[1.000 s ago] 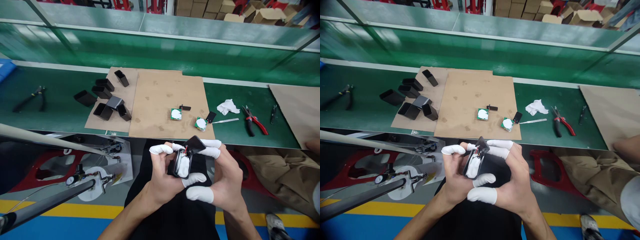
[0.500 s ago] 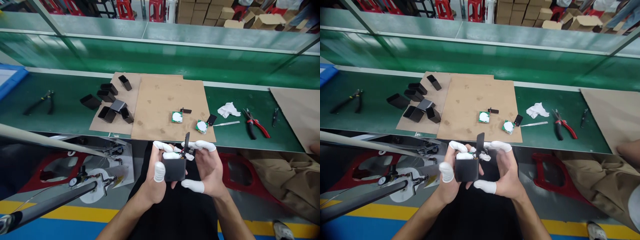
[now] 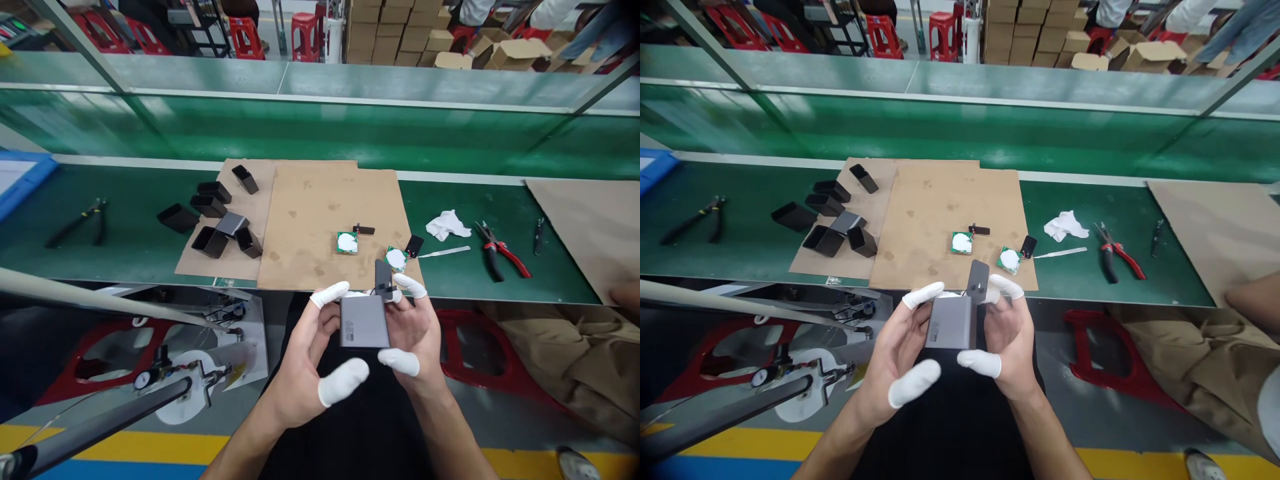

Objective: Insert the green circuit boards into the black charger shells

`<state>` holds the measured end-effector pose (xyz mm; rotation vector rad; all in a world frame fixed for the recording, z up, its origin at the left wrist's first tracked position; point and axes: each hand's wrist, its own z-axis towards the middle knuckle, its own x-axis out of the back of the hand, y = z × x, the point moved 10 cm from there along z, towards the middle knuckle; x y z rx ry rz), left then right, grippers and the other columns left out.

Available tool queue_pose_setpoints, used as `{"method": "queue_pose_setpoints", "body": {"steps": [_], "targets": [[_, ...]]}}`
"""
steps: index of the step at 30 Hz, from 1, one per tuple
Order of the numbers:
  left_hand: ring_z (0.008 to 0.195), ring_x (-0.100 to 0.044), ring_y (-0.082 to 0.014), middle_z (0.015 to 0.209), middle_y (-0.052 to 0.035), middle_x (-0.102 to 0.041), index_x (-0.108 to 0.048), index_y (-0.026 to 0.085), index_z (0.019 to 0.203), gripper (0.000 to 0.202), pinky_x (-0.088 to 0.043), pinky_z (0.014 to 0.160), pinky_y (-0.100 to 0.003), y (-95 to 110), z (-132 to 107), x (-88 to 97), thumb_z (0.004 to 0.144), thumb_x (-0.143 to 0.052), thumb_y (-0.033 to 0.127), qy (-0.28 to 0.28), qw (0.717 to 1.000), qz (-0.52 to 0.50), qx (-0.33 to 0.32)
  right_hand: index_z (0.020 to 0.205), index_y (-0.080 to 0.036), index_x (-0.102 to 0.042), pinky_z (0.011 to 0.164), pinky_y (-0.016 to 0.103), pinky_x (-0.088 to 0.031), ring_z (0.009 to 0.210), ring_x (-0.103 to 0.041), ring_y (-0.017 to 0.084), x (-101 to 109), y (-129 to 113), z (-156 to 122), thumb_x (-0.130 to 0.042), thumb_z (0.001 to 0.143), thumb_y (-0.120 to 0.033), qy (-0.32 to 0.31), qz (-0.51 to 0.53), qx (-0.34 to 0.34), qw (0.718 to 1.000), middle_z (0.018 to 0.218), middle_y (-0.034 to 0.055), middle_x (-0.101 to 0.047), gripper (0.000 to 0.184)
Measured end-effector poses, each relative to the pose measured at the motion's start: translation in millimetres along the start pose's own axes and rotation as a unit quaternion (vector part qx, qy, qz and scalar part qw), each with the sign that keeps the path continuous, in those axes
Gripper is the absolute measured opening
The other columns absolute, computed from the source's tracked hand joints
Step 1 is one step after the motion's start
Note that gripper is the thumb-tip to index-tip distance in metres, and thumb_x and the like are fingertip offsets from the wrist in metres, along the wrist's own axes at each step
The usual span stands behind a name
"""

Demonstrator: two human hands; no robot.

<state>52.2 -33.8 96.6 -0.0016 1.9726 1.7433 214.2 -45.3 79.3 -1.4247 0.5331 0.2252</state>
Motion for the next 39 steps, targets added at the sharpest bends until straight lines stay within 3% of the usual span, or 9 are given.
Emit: {"method": "queue_pose_setpoints", "body": {"steps": [2, 4, 7, 10, 14, 23, 29, 39], "targets": [[0.119, -0.075, -0.0271, 0.135, -0.0116, -0.074, -0.064, 0.029, 0.148, 0.082, -0.063, 0.109, -0.038, -2, 1, 5.7, 0.075, -0.101, 0.026, 0.026, 1.000, -0.003, -0.015, 0.141, -0.033, -0.062, 0.104, 0.054, -0.064, 0.112, -0.075, 0.032, 0, 0, 3, -0.106, 0.065, -0.046, 0.021, 0.006, -0.024, 0.999, 0.112, 0.0056, -0.074, 0.089], [0.117, -0.077, -0.0282, 0.129, -0.0116, -0.078, -0.072, 0.026, 0.137, 0.076, -0.064, 0.107, -0.039, -10, 2, 9.1, 0.069, -0.104, 0.022, 0.066, 0.997, -0.037, -0.011, 0.138, -0.033, -0.065, 0.100, 0.050, -0.064, 0.109, -0.075, 0.031, 1, 0, 5, -0.102, 0.070, -0.051, 0.038, -0.001, -0.034, 0.999, 0.107, 0.0042, -0.072, 0.080], [0.121, -0.077, -0.0322, 0.127, -0.0126, -0.079, -0.076, 0.023, 0.126, 0.069, -0.063, 0.110, -0.044, -24, 1, 8.7, 0.064, -0.107, 0.028, 0.135, 0.986, -0.094, 0.017, 0.135, -0.033, -0.069, 0.092, 0.041, -0.064, 0.101, -0.074, 0.025, 3, 0, 9, -0.092, 0.084, -0.054, 0.045, -0.043, -0.028, 0.998, 0.103, 0.0028, -0.069, 0.061], [0.125, -0.075, -0.0332, 0.132, -0.0133, -0.077, -0.074, 0.023, 0.127, 0.069, -0.062, 0.112, -0.046, -30, -3, 4.7, 0.067, -0.105, 0.037, 0.193, 0.973, -0.121, 0.038, 0.134, -0.032, -0.073, 0.096, 0.037, -0.061, 0.105, -0.072, 0.024, 2, 1, 12, -0.081, 0.097, -0.050, 0.024, -0.094, -0.013, 0.995, 0.110, 0.0046, -0.073, 0.041], [0.124, -0.074, -0.0307, 0.131, -0.0124, -0.076, -0.074, 0.023, 0.126, 0.064, -0.061, 0.111, -0.044, -30, -8, 0.7, 0.073, -0.101, 0.044, 0.226, 0.966, -0.121, 0.044, 0.121, -0.032, -0.079, 0.101, 0.038, -0.060, 0.108, -0.072, 0.023, 0, -1, 16, -0.079, 0.101, -0.043, 0.005, -0.138, 0.011, 0.990, 0.115, 0.0048, -0.077, 0.023], [0.121, -0.072, -0.0299, 0.121, -0.0094, -0.074, -0.075, 0.022, 0.114, 0.051, -0.060, 0.110, -0.046, -33, -10, 0.1, 0.073, -0.100, 0.040, 0.227, 0.965, -0.119, 0.055, 0.112, -0.029, -0.081, 0.094, 0.037, -0.062, 0.099, -0.075, 0.023, 0, -13, 24, -0.082, 0.097, -0.048, -0.001, -0.184, 0.025, 0.983, 0.105, 0.0035, -0.080, 0.025], [0.127, -0.069, -0.0312, 0.126, -0.0092, -0.072, -0.075, 0.024, 0.116, 0.056, -0.057, 0.114, -0.047, -36, -14, 4.7, 0.070, -0.101, 0.040, 0.247, 0.959, -0.122, 0.057, 0.112, -0.029, -0.080, 0.092, 0.034, -0.063, 0.096, -0.075, 0.021, -5, -18, 24, -0.082, 0.098, -0.047, -0.017, -0.195, 0.027, 0.980, 0.106, 0.0031, -0.081, 0.023], [0.112, -0.073, -0.0292, 0.115, -0.0087, -0.074, -0.073, 0.021, 0.106, 0.062, -0.060, 0.105, -0.044, -36, -11, 10.5, 0.063, -0.104, 0.052, 0.258, 0.958, -0.116, 0.038, 0.106, -0.026, -0.079, 0.089, 0.035, -0.064, 0.094, -0.075, 0.021, -6, -15, 25, -0.083, 0.097, -0.045, 0.005, -0.180, 0.022, 0.983, 0.101, 0.0036, -0.080, 0.022]]}}
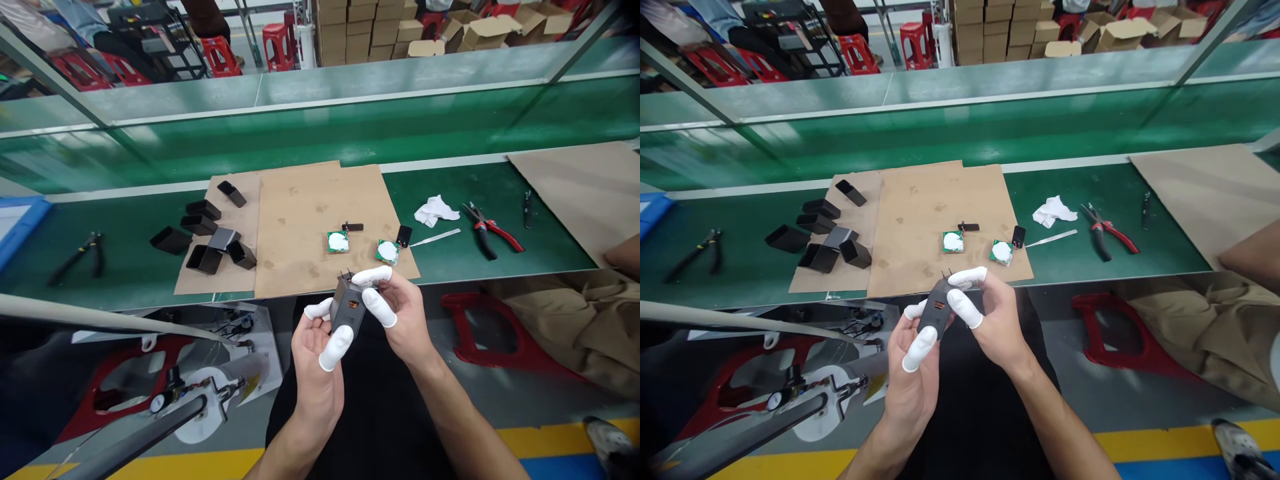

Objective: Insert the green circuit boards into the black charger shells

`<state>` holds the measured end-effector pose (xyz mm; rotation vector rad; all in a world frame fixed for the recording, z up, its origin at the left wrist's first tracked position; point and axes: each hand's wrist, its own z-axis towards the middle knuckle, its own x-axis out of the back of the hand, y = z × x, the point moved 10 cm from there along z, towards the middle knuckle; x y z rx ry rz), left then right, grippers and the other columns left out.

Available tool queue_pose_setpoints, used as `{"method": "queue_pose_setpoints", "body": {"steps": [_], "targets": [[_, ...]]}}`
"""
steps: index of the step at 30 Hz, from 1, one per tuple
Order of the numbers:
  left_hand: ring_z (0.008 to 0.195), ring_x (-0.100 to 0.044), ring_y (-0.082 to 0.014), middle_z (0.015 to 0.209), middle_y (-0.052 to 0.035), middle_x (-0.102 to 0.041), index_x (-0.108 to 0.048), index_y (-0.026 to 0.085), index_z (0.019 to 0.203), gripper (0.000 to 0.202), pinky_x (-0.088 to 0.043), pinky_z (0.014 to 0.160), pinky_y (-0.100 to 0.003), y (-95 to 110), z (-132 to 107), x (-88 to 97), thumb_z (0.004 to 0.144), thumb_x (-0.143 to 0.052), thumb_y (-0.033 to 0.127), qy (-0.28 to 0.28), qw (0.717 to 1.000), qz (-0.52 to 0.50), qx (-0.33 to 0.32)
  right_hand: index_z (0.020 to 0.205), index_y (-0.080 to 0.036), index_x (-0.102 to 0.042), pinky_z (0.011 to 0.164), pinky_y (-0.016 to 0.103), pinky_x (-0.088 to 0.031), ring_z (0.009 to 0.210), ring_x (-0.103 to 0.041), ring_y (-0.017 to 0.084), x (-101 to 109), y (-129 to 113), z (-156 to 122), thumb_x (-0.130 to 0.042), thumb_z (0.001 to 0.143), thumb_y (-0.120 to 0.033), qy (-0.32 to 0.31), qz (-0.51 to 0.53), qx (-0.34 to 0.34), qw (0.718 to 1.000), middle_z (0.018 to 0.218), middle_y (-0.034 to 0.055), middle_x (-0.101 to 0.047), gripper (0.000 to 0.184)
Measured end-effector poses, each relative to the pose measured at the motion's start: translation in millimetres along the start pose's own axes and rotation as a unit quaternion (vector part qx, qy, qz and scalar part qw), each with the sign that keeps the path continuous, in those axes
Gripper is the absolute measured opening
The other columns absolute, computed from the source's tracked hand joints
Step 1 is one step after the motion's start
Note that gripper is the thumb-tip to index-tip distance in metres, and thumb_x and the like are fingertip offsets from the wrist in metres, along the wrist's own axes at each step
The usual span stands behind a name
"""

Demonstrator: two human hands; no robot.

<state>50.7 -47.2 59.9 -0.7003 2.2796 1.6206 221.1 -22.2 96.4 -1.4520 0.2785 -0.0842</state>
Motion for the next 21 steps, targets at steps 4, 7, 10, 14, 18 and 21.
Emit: {"method": "queue_pose_setpoints", "body": {"steps": [4, 7, 10, 14, 18, 21], "targets": [[0.113, -0.073, -0.0291, 0.115, -0.0096, -0.075, -0.073, 0.020, 0.106, 0.061, -0.060, 0.106, -0.043, -1, 3, 4.6, 0.064, -0.104, 0.052, 0.002, 1.000, 0.006, -0.008, 0.104, -0.026, -0.078, 0.088, 0.035, -0.064, 0.091, -0.074, 0.020, -4, 3, 1, -0.082, 0.097, -0.044, 0.000, 0.007, -0.001, 1.000, 0.097, 0.0029, -0.078, 0.019], [0.110, -0.073, -0.0271, 0.113, -0.0088, -0.075, -0.074, 0.020, 0.108, 0.057, -0.060, 0.105, -0.041, -3, 6, 9.0, 0.066, -0.103, 0.047, 0.008, 1.000, 0.013, -0.012, 0.106, -0.026, -0.077, 0.088, 0.037, -0.064, 0.092, -0.074, 0.021, -6, 6, 2, -0.081, 0.098, -0.046, -0.006, -0.005, -0.005, 1.000, 0.098, 0.0037, -0.079, 0.022], [0.111, -0.072, -0.0262, 0.114, -0.0082, -0.075, -0.075, 0.020, 0.108, 0.055, -0.060, 0.106, -0.040, -3, 8, 10.1, 0.067, -0.103, 0.044, 0.010, 1.000, 0.003, -0.014, 0.111, -0.026, -0.077, 0.093, 0.041, -0.063, 0.099, -0.075, 0.024, -7, 6, 3, -0.077, 0.100, -0.048, -0.015, -0.054, -0.001, 0.998, 0.105, 0.0052, -0.080, 0.025], [0.113, -0.072, -0.0258, 0.117, -0.0078, -0.076, -0.074, 0.022, 0.109, 0.057, -0.060, 0.105, -0.038, -1, 9, 9.3, 0.064, -0.105, 0.039, 0.007, 1.000, -0.006, -0.015, 0.115, -0.027, -0.077, 0.101, 0.043, -0.061, 0.107, -0.075, 0.025, -8, 2, 3, -0.076, 0.102, -0.047, -0.035, -0.081, 0.010, 0.996, 0.111, 0.0052, -0.081, 0.024], [0.108, -0.074, -0.0234, 0.115, -0.0061, -0.076, -0.074, 0.022, 0.110, 0.060, -0.060, 0.101, -0.035, -2, 11, 9.1, 0.063, -0.106, 0.038, -0.001, 1.000, 0.006, -0.016, 0.110, -0.027, -0.077, 0.097, 0.041, -0.063, 0.103, -0.076, 0.023, -9, 0, 4, -0.077, 0.101, -0.048, -0.041, -0.050, 0.010, 0.998, 0.107, 0.0046, -0.080, 0.023], [0.101, -0.074, -0.0200, 0.109, -0.0040, -0.075, -0.074, 0.022, 0.107, 0.060, -0.061, 0.097, -0.031, -2, 11, 9.6, 0.060, -0.107, 0.041, 0.000, 1.000, 0.002, -0.029, 0.106, -0.026, -0.076, 0.091, 0.038, -0.065, 0.097, -0.076, 0.022, -9, 2, 5, -0.078, 0.099, -0.051, -0.035, -0.008, 0.002, 0.999, 0.102, 0.0041, -0.079, 0.026]]}}
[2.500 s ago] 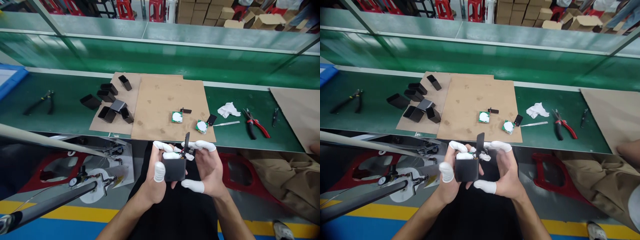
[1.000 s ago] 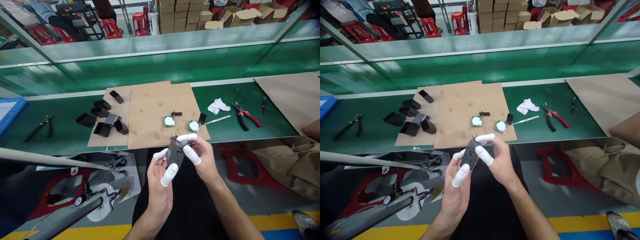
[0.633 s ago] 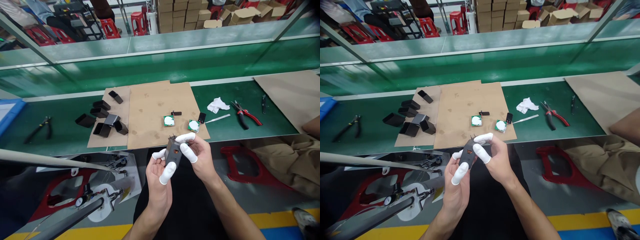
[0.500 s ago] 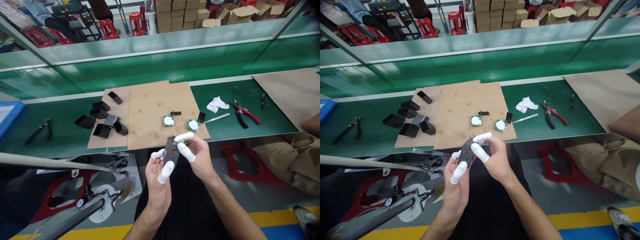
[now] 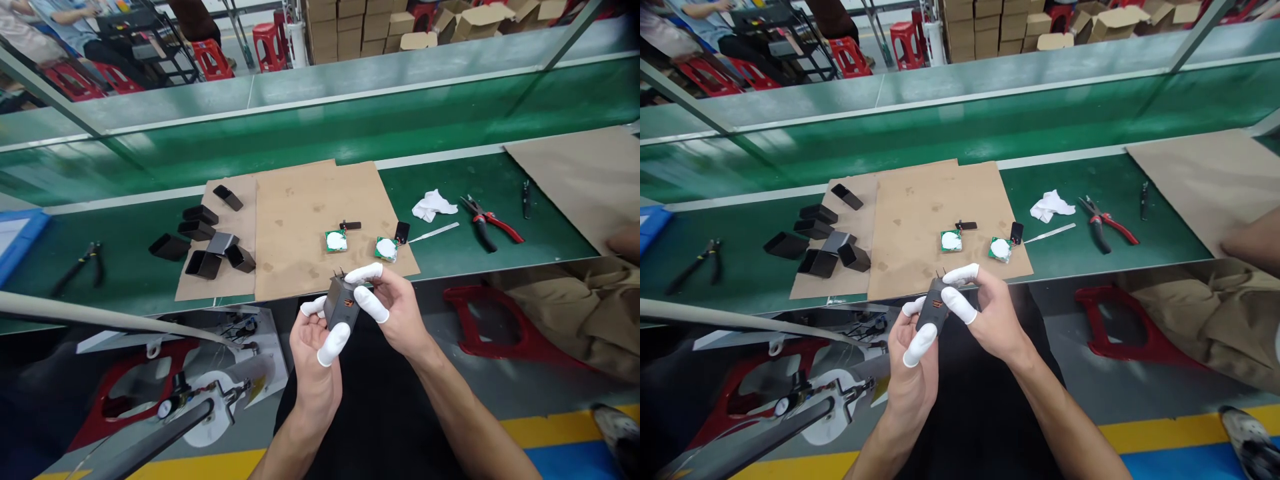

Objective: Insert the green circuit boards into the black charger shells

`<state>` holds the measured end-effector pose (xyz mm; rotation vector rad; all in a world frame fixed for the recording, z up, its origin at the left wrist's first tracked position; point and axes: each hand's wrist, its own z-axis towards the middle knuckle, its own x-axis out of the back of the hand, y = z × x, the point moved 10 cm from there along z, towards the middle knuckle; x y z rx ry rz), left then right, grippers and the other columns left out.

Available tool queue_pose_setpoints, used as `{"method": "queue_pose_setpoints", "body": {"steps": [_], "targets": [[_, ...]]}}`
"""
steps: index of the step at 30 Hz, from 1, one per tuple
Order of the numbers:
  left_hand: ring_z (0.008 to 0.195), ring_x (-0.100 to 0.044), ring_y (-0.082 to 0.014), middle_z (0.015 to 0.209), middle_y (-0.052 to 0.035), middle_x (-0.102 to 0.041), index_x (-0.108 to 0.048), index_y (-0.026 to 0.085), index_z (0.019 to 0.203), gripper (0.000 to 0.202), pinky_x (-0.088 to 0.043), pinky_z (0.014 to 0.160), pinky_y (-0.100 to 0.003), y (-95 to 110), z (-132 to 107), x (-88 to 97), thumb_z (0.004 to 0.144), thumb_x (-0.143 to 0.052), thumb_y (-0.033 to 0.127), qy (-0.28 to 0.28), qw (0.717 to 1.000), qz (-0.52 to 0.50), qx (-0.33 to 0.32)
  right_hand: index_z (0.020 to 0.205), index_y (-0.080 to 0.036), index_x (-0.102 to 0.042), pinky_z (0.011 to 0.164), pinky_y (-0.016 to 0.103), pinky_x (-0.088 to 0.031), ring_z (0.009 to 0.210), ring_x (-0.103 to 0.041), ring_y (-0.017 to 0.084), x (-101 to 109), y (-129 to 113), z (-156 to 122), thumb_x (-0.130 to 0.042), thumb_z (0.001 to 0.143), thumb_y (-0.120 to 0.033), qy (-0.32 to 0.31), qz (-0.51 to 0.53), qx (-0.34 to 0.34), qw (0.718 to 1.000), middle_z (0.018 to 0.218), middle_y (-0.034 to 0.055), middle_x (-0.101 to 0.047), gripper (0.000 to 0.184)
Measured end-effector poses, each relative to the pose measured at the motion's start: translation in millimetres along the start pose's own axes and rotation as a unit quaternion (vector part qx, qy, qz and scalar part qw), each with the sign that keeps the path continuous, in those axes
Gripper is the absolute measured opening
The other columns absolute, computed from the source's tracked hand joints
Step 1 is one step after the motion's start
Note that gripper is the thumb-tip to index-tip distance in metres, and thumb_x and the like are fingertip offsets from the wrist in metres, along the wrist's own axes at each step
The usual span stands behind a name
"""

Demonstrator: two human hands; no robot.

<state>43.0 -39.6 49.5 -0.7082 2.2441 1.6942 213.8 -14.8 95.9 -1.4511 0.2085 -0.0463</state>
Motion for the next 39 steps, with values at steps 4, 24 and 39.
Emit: {"method": "queue_pose_setpoints", "body": {"steps": [4, 24, 39], "targets": [[0.098, -0.074, -0.0195, 0.107, -0.0036, -0.075, -0.074, 0.021, 0.106, 0.062, -0.061, 0.093, -0.030, 2, 0, 0.8, 0.058, -0.108, 0.043, 0.014, 1.000, -0.004, -0.020, 0.106, -0.026, -0.076, 0.093, 0.037, -0.066, 0.099, -0.076, 0.022, 1, 2, -1, -0.079, 0.099, -0.049, -0.009, 0.019, -0.003, 1.000, 0.105, 0.0042, -0.078, 0.025], [0.112, -0.074, -0.0257, 0.118, -0.0062, -0.074, -0.072, 0.024, 0.116, 0.054, -0.060, 0.108, -0.044, 20, 14, 9.3, 0.072, -0.101, 0.037, 0.005, 0.988, 0.105, -0.115, 0.116, -0.027, -0.075, 0.100, 0.044, -0.061, 0.107, -0.074, 0.024, 5, -6, 5, -0.076, 0.101, -0.041, 0.007, -0.170, 0.034, 0.985, 0.113, 0.0051, -0.079, 0.020], [0.103, -0.075, -0.0312, 0.108, -0.0116, -0.075, -0.071, 0.018, 0.124, 0.058, -0.063, 0.093, -0.047, 69, 62, 52.1, 0.070, -0.092, 0.024, -0.052, 0.792, 0.430, -0.429, 0.149, -0.031, -0.069, 0.111, 0.044, -0.066, 0.129, -0.076, 0.027, -87, 43, 25, -0.068, 0.105, -0.023, -0.031, -0.250, 0.218, 0.943, 0.142, 0.0120, -0.075, 0.045]]}}
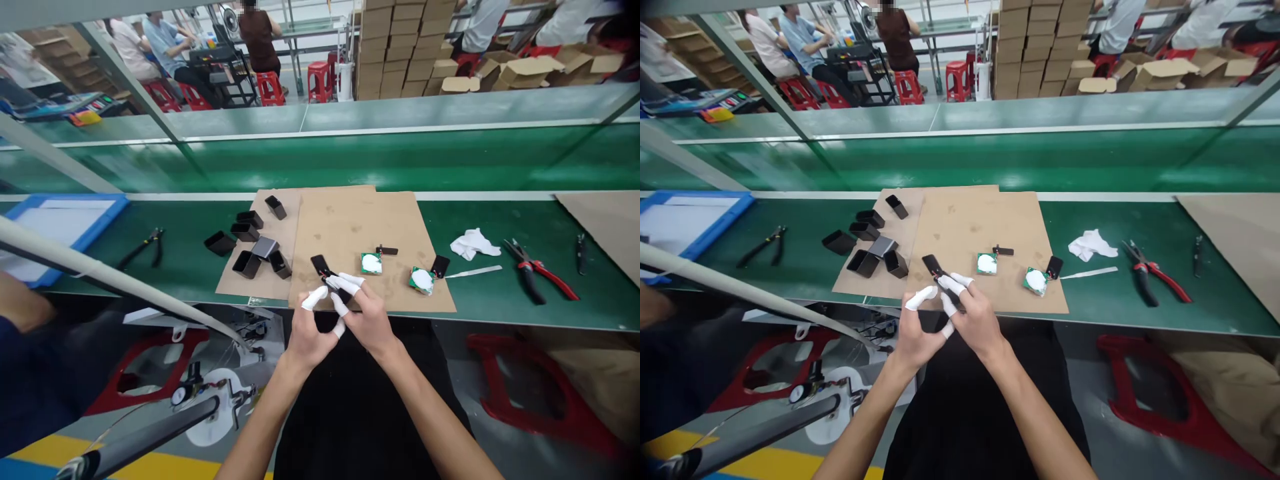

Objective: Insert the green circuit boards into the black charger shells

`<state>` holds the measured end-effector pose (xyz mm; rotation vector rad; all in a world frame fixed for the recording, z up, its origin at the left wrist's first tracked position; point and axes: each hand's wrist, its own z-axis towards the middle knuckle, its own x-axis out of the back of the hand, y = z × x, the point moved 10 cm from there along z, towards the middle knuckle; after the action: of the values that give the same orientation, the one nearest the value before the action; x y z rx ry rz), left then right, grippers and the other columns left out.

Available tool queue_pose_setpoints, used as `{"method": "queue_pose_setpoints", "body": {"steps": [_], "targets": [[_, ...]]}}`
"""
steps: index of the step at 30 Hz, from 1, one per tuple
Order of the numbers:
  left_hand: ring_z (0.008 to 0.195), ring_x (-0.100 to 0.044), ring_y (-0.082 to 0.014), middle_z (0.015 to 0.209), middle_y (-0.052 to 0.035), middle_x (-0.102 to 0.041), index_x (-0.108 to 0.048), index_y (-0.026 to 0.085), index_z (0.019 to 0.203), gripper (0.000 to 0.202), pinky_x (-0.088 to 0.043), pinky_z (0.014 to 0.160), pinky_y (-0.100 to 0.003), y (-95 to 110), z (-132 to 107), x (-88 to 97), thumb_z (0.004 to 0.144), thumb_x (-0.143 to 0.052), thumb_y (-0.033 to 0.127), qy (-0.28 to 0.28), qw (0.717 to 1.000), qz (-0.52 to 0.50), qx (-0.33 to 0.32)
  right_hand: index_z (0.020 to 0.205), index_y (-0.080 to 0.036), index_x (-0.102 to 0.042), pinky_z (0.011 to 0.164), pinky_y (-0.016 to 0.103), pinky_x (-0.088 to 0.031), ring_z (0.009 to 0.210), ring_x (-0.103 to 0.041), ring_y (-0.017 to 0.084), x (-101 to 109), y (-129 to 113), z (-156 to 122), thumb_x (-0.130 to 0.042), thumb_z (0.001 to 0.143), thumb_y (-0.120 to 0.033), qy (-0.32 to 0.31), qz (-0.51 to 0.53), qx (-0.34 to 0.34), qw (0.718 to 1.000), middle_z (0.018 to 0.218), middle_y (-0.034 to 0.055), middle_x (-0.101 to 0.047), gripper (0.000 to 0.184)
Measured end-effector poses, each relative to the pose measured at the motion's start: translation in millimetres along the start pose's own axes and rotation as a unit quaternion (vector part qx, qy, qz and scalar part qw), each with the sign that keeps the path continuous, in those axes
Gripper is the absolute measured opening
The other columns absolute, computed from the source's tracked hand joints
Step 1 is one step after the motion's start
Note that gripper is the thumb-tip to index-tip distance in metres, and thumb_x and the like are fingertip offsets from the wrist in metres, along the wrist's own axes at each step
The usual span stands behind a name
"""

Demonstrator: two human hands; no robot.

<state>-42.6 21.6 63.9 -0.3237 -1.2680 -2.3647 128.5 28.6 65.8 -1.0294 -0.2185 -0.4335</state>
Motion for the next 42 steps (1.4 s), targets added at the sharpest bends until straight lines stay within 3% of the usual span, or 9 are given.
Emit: {"method": "queue_pose_setpoints", "body": {"steps": [7, 15, 26, 35, 42], "targets": [[0.108, -0.075, -0.0251, 0.116, -0.0100, -0.069, -0.057, 0.019, 0.139, 0.054, -0.060, 0.102, -0.044, -30, 8, 30.5, 0.089, -0.079, 0.021, 0.067, 0.997, -0.021, 0.045, 0.148, -0.036, -0.072, 0.110, 0.045, -0.069, 0.123, -0.081, 0.029, 2, 5, -21, -0.074, 0.101, -0.016, 0.038, -0.077, 0.067, 0.994, 0.144, 0.0128, -0.076, 0.052], [0.097, -0.074, -0.0203, 0.105, -0.0057, -0.070, -0.062, 0.021, 0.130, 0.036, -0.061, 0.095, -0.039, -49, 18, 12.4, 0.099, -0.076, 0.033, 0.092, 0.992, -0.008, 0.082, 0.147, -0.035, -0.072, 0.105, 0.041, -0.071, 0.120, -0.082, 0.028, -1, -1, -23, -0.075, 0.100, -0.012, 0.051, -0.107, 0.110, 0.987, 0.144, 0.0132, -0.075, 0.052], [0.092, -0.072, -0.0200, 0.100, -0.0045, -0.071, -0.063, 0.021, 0.129, 0.032, -0.060, 0.090, -0.038, -56, 14, 11.1, 0.101, -0.073, 0.033, 0.101, 0.991, 0.044, 0.071, 0.144, -0.032, -0.074, 0.100, 0.040, -0.073, 0.113, -0.083, 0.027, -2, 1, -17, -0.075, 0.100, -0.010, 0.045, -0.124, 0.122, 0.984, 0.135, 0.0152, -0.075, 0.049], [0.091, -0.072, -0.0207, 0.100, -0.0056, -0.071, -0.063, 0.020, 0.130, 0.032, -0.061, 0.090, -0.038, -53, 15, 12.0, 0.102, -0.072, 0.033, 0.101, 0.991, 0.062, 0.057, 0.132, -0.031, -0.081, 0.101, 0.041, -0.072, 0.113, -0.083, 0.027, 5, 4, -15, -0.076, 0.099, -0.012, 0.049, -0.072, 0.081, 0.993, 0.129, 0.0129, -0.077, 0.039], [0.092, -0.073, -0.0220, 0.099, -0.0061, -0.072, -0.063, 0.020, 0.131, 0.033, -0.061, 0.091, -0.040, -52, 15, 12.2, 0.103, -0.071, 0.034, 0.104, 0.990, 0.075, 0.057, 0.108, -0.026, -0.087, 0.098, 0.044, -0.071, 0.106, -0.083, 0.027, 11, 20, -11, -0.086, 0.092, -0.023, 0.091, 0.046, -0.045, 0.994, 0.117, 0.0112, -0.083, 0.016]]}}
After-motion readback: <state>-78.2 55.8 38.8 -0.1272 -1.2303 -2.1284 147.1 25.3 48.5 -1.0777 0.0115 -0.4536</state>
